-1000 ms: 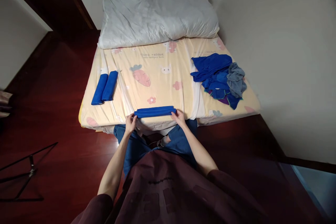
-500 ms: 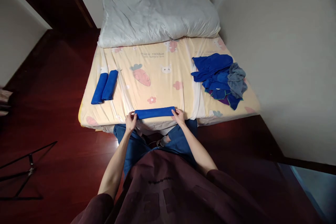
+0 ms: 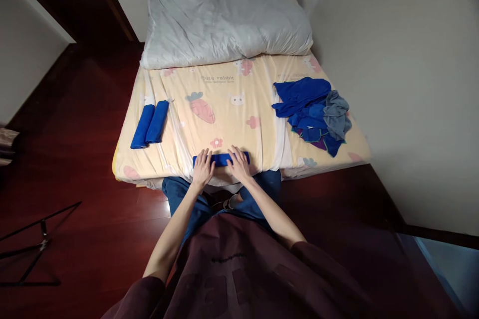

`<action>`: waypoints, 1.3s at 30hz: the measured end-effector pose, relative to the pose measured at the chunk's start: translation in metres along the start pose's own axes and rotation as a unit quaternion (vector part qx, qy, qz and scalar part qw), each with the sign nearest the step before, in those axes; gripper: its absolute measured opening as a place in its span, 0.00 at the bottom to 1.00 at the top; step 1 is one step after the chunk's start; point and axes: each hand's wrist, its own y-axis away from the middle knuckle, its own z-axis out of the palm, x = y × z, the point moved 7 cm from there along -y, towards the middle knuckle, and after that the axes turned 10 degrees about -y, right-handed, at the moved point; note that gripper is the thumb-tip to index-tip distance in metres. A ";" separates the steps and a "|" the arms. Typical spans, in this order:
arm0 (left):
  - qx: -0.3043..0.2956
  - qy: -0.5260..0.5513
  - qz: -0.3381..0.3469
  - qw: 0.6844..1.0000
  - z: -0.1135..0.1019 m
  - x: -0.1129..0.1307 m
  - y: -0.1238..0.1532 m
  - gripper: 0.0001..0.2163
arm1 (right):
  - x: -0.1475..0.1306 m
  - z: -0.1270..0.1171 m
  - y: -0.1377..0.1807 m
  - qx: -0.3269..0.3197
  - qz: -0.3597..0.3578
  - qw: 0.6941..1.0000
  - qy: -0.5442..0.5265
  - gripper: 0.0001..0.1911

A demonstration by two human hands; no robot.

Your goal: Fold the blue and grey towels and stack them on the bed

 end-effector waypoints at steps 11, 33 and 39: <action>-0.042 -0.050 -0.014 0.998 0.033 -0.029 0.035 0.30 | 0.022 0.029 0.024 -0.097 -0.022 0.994 0.050 0.31; -0.036 0.028 -0.115 0.992 0.021 -0.075 0.076 0.31 | 0.089 -0.011 0.060 0.041 0.132 0.990 -0.013 0.33; 0.028 0.324 -0.409 0.853 0.004 -0.112 0.107 0.19 | 0.109 -0.057 0.090 0.165 0.263 0.940 -0.143 0.25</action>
